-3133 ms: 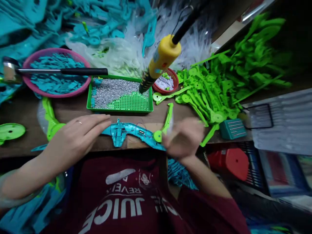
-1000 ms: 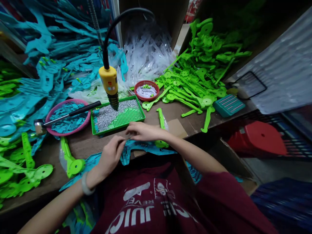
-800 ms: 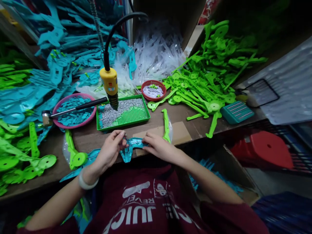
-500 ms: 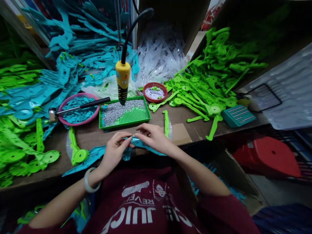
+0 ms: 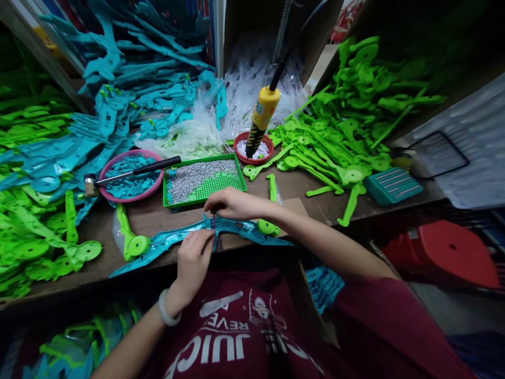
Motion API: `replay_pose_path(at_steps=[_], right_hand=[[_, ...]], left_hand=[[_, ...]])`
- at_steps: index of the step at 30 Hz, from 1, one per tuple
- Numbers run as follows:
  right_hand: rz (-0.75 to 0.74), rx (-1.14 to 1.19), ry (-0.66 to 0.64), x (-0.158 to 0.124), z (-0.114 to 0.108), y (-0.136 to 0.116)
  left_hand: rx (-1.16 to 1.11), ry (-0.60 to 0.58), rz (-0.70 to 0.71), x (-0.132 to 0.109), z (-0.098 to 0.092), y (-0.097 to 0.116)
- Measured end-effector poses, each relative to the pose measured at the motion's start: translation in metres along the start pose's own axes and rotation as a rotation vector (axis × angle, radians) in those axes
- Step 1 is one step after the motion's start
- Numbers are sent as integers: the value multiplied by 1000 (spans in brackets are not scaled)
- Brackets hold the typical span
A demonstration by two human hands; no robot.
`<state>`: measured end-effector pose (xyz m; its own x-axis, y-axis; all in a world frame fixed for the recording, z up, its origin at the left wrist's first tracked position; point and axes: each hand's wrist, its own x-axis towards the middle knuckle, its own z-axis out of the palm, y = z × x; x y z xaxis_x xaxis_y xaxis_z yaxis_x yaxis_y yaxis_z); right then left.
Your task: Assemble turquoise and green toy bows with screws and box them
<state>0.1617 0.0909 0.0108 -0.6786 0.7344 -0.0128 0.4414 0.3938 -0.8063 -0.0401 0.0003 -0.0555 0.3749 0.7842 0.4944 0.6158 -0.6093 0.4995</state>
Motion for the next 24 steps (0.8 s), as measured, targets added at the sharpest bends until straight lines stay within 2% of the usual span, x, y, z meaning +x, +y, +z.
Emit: replay_pose_path(at_steps=[2, 5, 8, 11, 13, 16, 20, 22, 24], right_hand=[[-104, -119, -34, 6, 1, -2], [-197, -140, -153, 14, -2, -6], [-218, -129, -211, 18, -8, -10], [-215, -150, -213, 20, -12, -13], [-225, -177, -197, 20, -10, -14], [-242, -248, -182, 20, -5, -12], [-264, -222, -143, 17, 0, -5], [-206, -135, -43, 8, 1, -2], [-43, -118, 125, -7, 2, 0]], left_hand=[[100, 2, 47, -5, 5, 2], [235, -16, 102, -4, 12, 4], [359, -79, 173, 2, 13, 4], [444, -75, 254, 7, 12, 2], [452, -72, 290, 9, 10, 0], [506, -170, 310, 12, 10, -1], [479, -251, 260, 14, 11, -3], [441, -240, 231, 14, 12, -4], [397, -218, 205, 13, 12, -6]])
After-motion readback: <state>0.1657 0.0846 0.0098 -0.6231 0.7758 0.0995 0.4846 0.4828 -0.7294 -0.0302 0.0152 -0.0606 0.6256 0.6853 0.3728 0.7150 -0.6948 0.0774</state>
